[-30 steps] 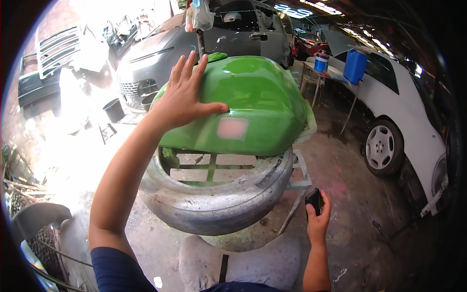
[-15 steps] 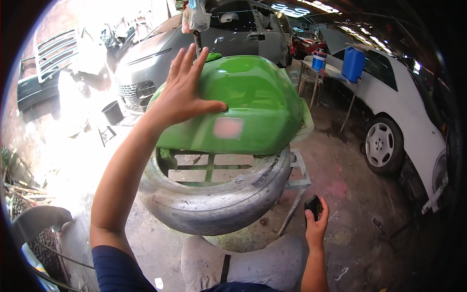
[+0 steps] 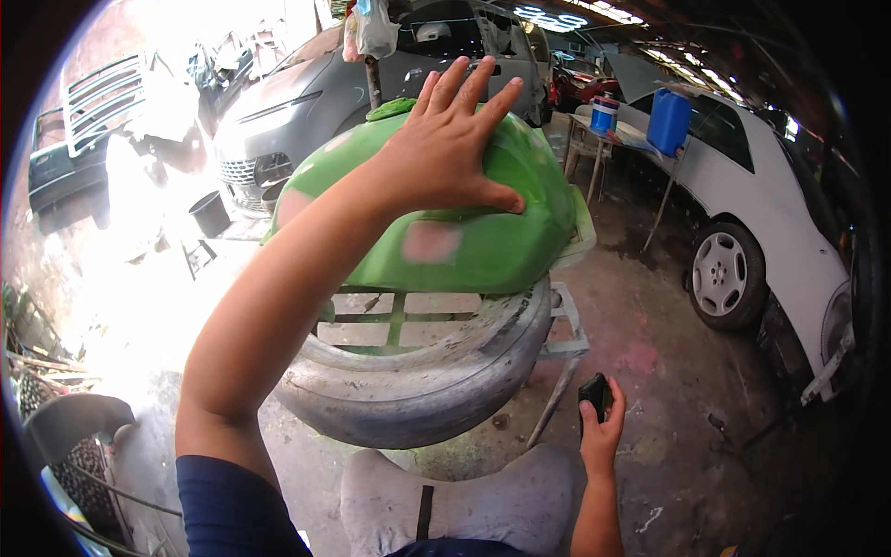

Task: The person sands a motorcycle fuel tank on a stand using a sanding block by hand and turns the tank to reach different areas. The person then walks to a workbench, handles items on the table, and folds a piece of sandpaper.

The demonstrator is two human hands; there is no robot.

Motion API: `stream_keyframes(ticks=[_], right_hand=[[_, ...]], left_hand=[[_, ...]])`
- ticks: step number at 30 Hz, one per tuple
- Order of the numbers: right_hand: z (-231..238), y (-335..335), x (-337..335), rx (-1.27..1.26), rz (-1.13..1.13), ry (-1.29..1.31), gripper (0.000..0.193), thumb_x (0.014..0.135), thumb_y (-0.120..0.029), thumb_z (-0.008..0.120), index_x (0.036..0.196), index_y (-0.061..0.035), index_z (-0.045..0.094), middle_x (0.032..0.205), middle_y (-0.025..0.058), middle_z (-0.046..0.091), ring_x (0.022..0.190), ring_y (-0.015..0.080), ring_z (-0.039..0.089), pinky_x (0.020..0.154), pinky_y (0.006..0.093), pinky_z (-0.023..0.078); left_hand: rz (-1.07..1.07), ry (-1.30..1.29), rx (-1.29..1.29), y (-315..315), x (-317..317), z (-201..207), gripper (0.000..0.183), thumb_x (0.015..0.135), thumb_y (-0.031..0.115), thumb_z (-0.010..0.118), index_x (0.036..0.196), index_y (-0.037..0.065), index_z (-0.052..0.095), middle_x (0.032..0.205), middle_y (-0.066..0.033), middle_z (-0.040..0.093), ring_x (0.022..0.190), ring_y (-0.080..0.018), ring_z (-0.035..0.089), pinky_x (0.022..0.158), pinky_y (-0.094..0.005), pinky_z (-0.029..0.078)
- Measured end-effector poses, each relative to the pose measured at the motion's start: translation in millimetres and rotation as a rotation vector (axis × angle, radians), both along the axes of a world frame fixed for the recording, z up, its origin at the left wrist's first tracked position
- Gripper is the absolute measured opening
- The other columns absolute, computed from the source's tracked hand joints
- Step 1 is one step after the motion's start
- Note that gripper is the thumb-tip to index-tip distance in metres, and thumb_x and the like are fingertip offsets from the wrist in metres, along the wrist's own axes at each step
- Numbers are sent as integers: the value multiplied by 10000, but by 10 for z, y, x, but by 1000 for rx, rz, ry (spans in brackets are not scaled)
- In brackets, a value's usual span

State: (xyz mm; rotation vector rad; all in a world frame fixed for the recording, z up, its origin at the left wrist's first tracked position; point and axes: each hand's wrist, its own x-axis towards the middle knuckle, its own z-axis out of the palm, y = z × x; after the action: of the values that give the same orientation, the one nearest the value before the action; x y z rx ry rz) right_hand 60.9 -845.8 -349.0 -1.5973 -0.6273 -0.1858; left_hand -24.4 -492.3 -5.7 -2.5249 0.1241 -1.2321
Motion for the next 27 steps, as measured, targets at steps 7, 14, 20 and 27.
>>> stream_keyframes(ticks=[7,14,20,27], right_hand=[[258,71,46,58,3,-31,571,953,-58,707,1469,11,471,1436,140,528,1342,252,514,1144,383,399],[1319,261,195,-91,-37,-569,628,893,-52,750,1459,24,489,1427,181,551,1321,323,533,1129,413,410],[2632,1079,216,-173,-4,-1170,622,832,-156,816,1384,-12,569,1408,146,576,1271,358,548,1087,472,430],[3046,1403,337,-318,-56,-1452,530,829,-292,788,1290,-92,621,1341,46,596,1238,261,526,1028,421,417]], left_hand=[[243,49,-83,380,-474,-101,1292,662,718,835,1663,193,207,1717,-214,113,1590,-425,59,1282,-577,160],[327,26,-200,766,-823,3,1174,767,733,760,1663,209,211,1719,-192,135,1592,-394,90,1267,-577,218],[265,-22,-83,1110,20,542,625,1056,496,501,1583,174,408,1627,-206,368,1508,-435,310,1229,-537,281],[403,264,-15,1328,644,497,485,1097,288,362,1575,228,408,1596,-178,443,1469,-457,377,1234,-572,243]])
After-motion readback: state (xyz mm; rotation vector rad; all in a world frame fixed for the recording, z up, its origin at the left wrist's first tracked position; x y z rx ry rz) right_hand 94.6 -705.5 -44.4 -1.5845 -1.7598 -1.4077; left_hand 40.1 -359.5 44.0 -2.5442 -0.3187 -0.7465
